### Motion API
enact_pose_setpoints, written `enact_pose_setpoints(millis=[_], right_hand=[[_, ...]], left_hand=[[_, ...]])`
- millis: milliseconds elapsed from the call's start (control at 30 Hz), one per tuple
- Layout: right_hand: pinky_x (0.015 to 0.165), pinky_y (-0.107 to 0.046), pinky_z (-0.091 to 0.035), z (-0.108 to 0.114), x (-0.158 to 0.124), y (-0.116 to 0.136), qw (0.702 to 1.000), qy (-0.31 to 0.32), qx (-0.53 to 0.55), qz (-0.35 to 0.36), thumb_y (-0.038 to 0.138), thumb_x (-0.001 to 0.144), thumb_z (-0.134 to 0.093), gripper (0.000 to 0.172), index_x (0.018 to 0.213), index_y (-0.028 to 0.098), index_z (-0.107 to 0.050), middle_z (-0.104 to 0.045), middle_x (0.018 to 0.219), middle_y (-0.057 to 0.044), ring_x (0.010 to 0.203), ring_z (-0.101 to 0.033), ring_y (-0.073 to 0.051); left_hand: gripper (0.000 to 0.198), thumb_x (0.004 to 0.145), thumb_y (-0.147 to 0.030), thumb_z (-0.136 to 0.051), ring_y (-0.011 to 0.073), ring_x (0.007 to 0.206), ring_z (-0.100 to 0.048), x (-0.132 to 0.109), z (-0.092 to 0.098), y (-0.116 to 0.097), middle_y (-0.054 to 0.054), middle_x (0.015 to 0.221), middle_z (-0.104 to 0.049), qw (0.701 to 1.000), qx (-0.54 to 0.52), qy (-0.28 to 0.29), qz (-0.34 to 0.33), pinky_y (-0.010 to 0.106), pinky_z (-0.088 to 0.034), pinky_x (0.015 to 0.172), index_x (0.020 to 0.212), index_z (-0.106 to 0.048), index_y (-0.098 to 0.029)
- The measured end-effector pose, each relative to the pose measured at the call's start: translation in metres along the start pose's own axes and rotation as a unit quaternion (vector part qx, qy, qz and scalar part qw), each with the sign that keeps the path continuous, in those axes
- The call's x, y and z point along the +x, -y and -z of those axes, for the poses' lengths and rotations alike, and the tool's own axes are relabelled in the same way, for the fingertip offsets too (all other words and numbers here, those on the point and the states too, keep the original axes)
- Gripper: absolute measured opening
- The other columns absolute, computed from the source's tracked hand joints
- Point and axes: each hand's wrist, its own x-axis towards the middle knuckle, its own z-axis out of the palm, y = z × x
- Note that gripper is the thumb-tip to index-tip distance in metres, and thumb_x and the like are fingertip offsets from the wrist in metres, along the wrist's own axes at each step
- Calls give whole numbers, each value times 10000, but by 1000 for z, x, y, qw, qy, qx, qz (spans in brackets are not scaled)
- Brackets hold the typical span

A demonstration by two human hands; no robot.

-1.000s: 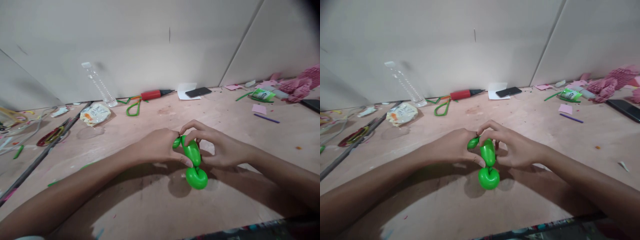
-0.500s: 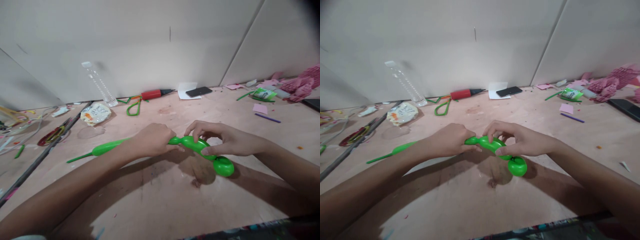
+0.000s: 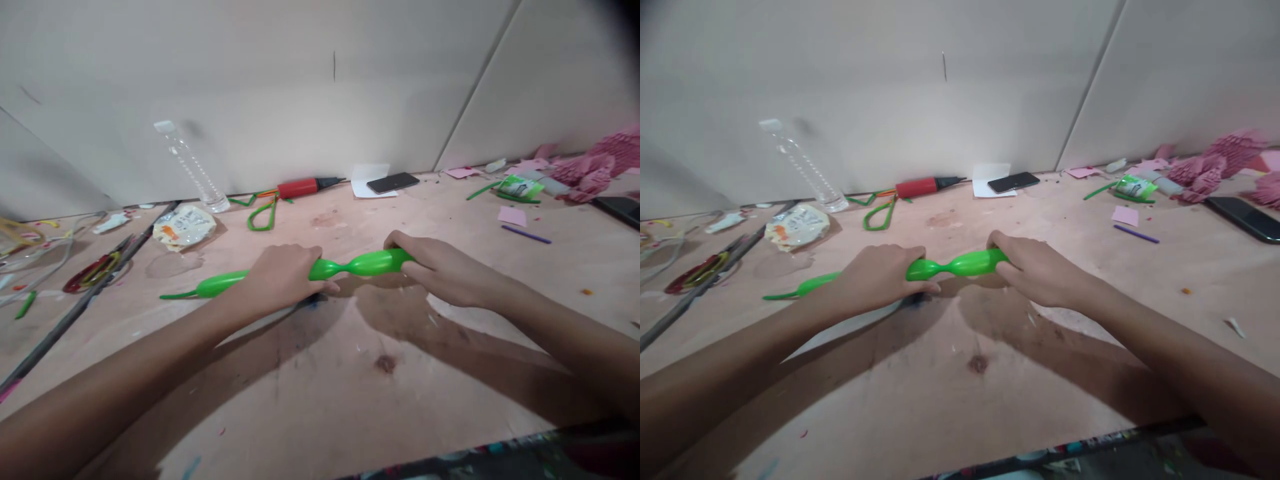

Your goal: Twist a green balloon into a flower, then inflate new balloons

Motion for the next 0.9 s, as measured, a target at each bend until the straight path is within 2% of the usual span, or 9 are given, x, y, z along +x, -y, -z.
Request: enact_pose_setpoints(millis=[100,267,367,500,567,667,733,800,900], right_hand=[[637,-316,-356,-2,-1,0,999,17,-27,5,233,917,-447,149,1026,224,-548,-671,866,-33,744,-595,-224],[648,-307,-354,-6,1,7,998,2,-43,47,475,908,-594,257,1000,235,-588,-688,943,-38,820,-617,-235],[641,-307,-353,-6,2,7,999,16,-38,36,452,929,-580,226,902,228,-577,-677,875,-39,793,-609,-228],[626,-309,-359,-4,3,4,999,20,-26,17,379,932,-572,165,881,222,-558,-672,863,-52,781,-605,-229],[626,-311,-366,-3,2,3,999,24,-19,17,369,933,-570,155,891,221,-552,-669,868,-58,783,-605,-230],[633,-314,-374,-4,1,3,999,33,-14,25,371,942,-560,156,908,219,-546,-668,884,-64,793,-608,-231],[637,-311,-378,-4,0,4,999,34,-8,32,362,946,-552,144,928,219,-542,-669,893,-61,797,-609,-228],[636,-308,-379,-3,0,5,999,28,-10,26,363,946,-547,144,967,221,-538,-670,897,-57,792,-610,-225],[632,-308,-373,0,0,5,999,21,-25,9,380,944,-543,171,1016,224,-537,-675,908,-55,791,-615,-231]], left_hand=[[539,948,-676,-424,330,821,-709,-10,-8,2,139,884,-748,999,39,-11,10,325,-401,604,1029,-620,-180],[251,1024,-305,-400,268,817,-708,-26,-19,14,103,852,-749,995,95,-12,-31,325,-418,661,1019,-618,-182],[246,1018,-361,-424,271,921,-697,-34,-22,26,96,988,-746,996,67,-46,-22,322,-419,690,1015,-607,-197],[447,1004,-588,-354,298,781,-692,-46,-27,43,102,893,-743,994,54,-48,82,314,-346,581,966,-582,-205],[384,1031,-471,-328,297,749,-682,-50,-30,49,112,842,-736,993,78,-37,79,324,-347,584,968,-593,-200],[261,991,-231,-368,283,846,-679,-52,-33,56,118,860,-727,995,92,-34,3,350,-417,691,969,-626,-197],[237,971,-232,-402,288,946,-672,-53,-34,61,126,964,-735,996,79,-51,-12,363,-442,764,988,-636,-197],[278,986,-355,-401,309,947,-679,-54,-35,67,128,1026,-745,995,69,-55,50,368,-444,724,1031,-628,-203],[357,984,-444,-355,330,829,-702,-58,-31,79,121,919,-764,981,97,-27,165,350,-392,615,1101,-597,-209]])
